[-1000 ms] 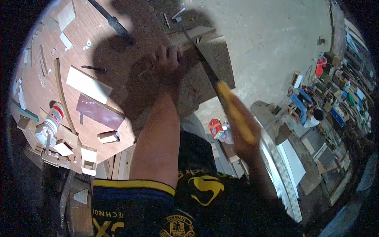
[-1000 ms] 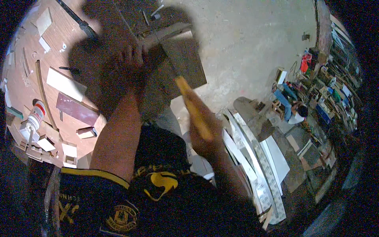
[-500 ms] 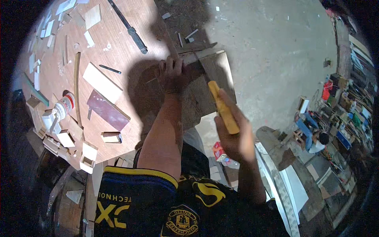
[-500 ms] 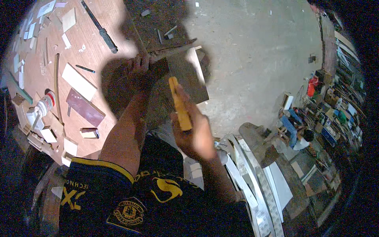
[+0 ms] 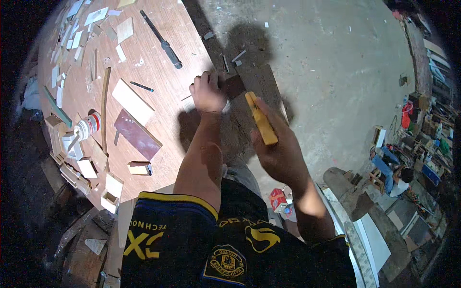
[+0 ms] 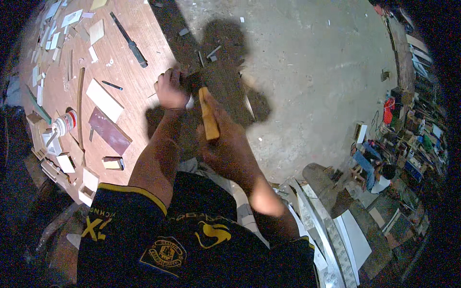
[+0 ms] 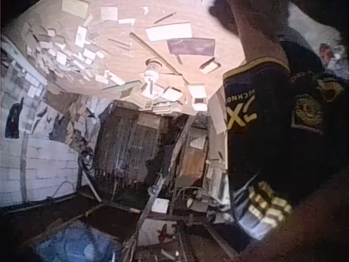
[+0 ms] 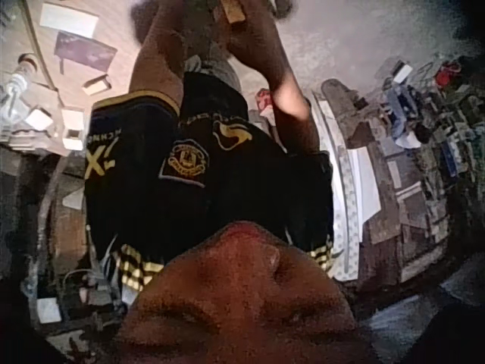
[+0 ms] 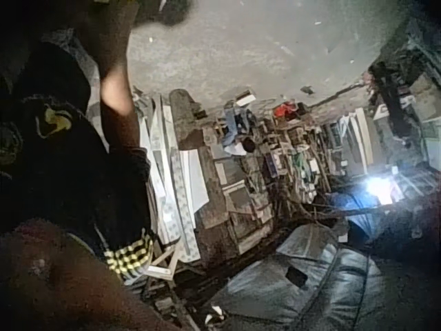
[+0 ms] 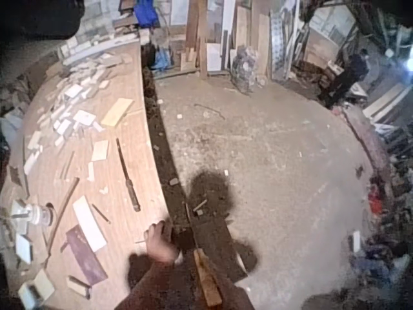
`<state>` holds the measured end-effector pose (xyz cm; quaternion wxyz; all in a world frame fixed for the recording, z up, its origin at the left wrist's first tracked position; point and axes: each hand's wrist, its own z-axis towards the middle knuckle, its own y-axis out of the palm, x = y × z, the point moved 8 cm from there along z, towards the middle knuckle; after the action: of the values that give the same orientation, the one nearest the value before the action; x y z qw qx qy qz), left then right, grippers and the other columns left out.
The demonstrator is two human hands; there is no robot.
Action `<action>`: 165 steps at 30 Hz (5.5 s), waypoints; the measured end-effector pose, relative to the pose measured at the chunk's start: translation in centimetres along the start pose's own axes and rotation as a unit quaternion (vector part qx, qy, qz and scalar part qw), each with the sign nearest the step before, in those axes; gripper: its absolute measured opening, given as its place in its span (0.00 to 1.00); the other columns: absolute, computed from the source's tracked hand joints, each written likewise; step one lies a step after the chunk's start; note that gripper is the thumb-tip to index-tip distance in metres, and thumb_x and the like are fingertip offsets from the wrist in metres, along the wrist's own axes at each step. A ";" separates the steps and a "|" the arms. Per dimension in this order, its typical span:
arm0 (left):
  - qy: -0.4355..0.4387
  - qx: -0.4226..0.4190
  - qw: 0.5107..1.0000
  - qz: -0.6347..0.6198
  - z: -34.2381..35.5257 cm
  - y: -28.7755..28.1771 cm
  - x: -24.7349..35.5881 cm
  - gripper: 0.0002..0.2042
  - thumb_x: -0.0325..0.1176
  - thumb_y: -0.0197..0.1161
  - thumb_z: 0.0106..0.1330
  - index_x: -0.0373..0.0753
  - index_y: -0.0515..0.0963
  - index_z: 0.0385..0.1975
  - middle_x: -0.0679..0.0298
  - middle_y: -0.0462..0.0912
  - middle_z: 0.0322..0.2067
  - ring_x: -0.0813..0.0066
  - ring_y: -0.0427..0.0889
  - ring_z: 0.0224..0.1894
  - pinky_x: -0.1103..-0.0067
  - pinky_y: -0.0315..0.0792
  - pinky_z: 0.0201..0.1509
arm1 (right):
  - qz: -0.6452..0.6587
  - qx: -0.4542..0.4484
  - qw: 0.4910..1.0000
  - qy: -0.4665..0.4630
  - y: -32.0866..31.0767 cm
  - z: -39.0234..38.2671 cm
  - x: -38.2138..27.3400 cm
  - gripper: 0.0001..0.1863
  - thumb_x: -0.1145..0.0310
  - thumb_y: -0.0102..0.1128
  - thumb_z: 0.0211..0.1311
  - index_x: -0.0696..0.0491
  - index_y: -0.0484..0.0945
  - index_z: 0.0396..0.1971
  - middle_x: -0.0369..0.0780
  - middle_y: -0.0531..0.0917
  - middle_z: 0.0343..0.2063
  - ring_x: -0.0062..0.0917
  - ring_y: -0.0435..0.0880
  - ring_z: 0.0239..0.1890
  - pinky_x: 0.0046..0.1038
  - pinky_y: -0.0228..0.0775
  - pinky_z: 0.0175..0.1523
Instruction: The person is sawing a piece of wood into two pieces and then sanding the edges of the wood.
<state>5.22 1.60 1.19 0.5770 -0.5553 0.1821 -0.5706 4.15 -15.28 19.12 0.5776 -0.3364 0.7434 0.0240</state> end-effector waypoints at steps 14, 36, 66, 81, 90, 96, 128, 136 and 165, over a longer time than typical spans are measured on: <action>0.053 0.022 0.997 0.053 -2.2 0.2 -2.0 0.16 0.45 0.59 0.65 0.47 0.80 0.47 0.62 0.78 0.42 0.59 0.75 0.49 0.60 0.66 0.50 | -0.077 0.035 0.994 -0.069 0.9 -1.1 1.8 0.27 0.75 0.54 0.67 0.56 0.64 0.67 0.46 0.79 0.53 0.26 0.79 0.48 0.26 0.70 0.53; 0.186 -0.312 0.862 -0.353 -12.4 -3.3 8.3 0.28 0.51 0.57 0.66 0.32 0.74 0.55 0.51 0.67 0.64 0.54 0.58 0.72 0.57 0.56 0.72 | -0.053 0.017 0.993 0.101 0.2 0.4 0.9 0.29 0.80 0.54 0.63 0.60 0.65 0.65 0.47 0.78 0.56 0.30 0.78 0.58 0.26 0.66 0.62; -0.122 -0.487 0.491 -0.712 -18.4 5.5 16.2 0.15 0.39 0.58 0.65 0.38 0.77 0.47 0.51 0.79 0.51 0.57 0.78 0.56 0.64 0.68 0.62 | 0.019 0.056 0.985 0.161 0.7 -0.1 0.4 0.30 0.79 0.55 0.63 0.58 0.65 0.66 0.43 0.80 0.51 0.21 0.78 0.49 0.23 0.70 0.55; 0.136 -0.182 0.944 -0.239 -5.6 -2.2 3.7 0.15 0.39 0.54 0.69 0.41 0.77 0.51 0.55 0.77 0.54 0.55 0.74 0.59 0.62 0.67 0.64 | -0.015 0.030 0.993 0.110 0.5 -0.1 0.2 0.30 0.77 0.54 0.63 0.64 0.63 0.66 0.53 0.75 0.60 0.33 0.75 0.62 0.29 0.63 0.65; 0.174 -0.058 0.983 0.010 -2.3 -2.7 2.6 0.19 0.47 0.56 0.67 0.44 0.77 0.52 0.59 0.77 0.50 0.51 0.70 0.58 0.52 0.63 0.62 | -0.046 0.015 0.991 0.122 1.7 -0.2 0.1 0.28 0.74 0.55 0.65 0.64 0.64 0.64 0.56 0.73 0.61 0.39 0.72 0.65 0.31 0.60 0.68; 0.075 -0.107 0.991 0.016 -2.3 -1.9 1.3 0.16 0.48 0.58 0.66 0.50 0.79 0.49 0.60 0.77 0.44 0.55 0.72 0.50 0.57 0.66 0.56 | -0.063 0.002 0.990 0.123 1.6 0.2 -0.6 0.28 0.74 0.55 0.64 0.61 0.66 0.64 0.54 0.73 0.61 0.41 0.71 0.66 0.31 0.60 0.68; 0.034 -0.105 0.993 -0.043 -2.8 -0.3 -0.5 0.13 0.46 0.60 0.66 0.49 0.81 0.44 0.64 0.76 0.43 0.60 0.72 0.49 0.59 0.66 0.56 | -0.111 -0.050 0.981 0.153 -0.1 -0.6 -5.4 0.31 0.81 0.54 0.64 0.55 0.64 0.68 0.47 0.78 0.57 0.22 0.78 0.56 0.23 0.69 0.59; -0.128 -0.429 0.877 -0.173 -2.5 1.3 0.3 0.12 0.45 0.61 0.65 0.50 0.82 0.44 0.65 0.76 0.40 0.61 0.73 0.47 0.61 0.66 0.54 | -0.062 0.011 0.989 0.130 0.1 0.6 -2.2 0.27 0.80 0.54 0.64 0.61 0.67 0.64 0.50 0.75 0.60 0.31 0.73 0.64 0.30 0.63 0.66; 0.062 -0.066 0.995 -0.041 -2.9 0.0 0.1 0.11 0.45 0.65 0.63 0.51 0.82 0.42 0.62 0.76 0.43 0.58 0.73 0.45 0.61 0.65 0.52 | -0.048 0.026 0.984 0.167 -2.7 -3.8 -4.5 0.24 0.78 0.56 0.67 0.58 0.69 0.64 0.49 0.76 0.60 0.30 0.76 0.61 0.30 0.67 0.64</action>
<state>2.78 0.29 0.34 0.5030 -0.5624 0.2317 -0.6140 2.84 -16.87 25.28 0.4542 -0.3561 0.8127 -0.0797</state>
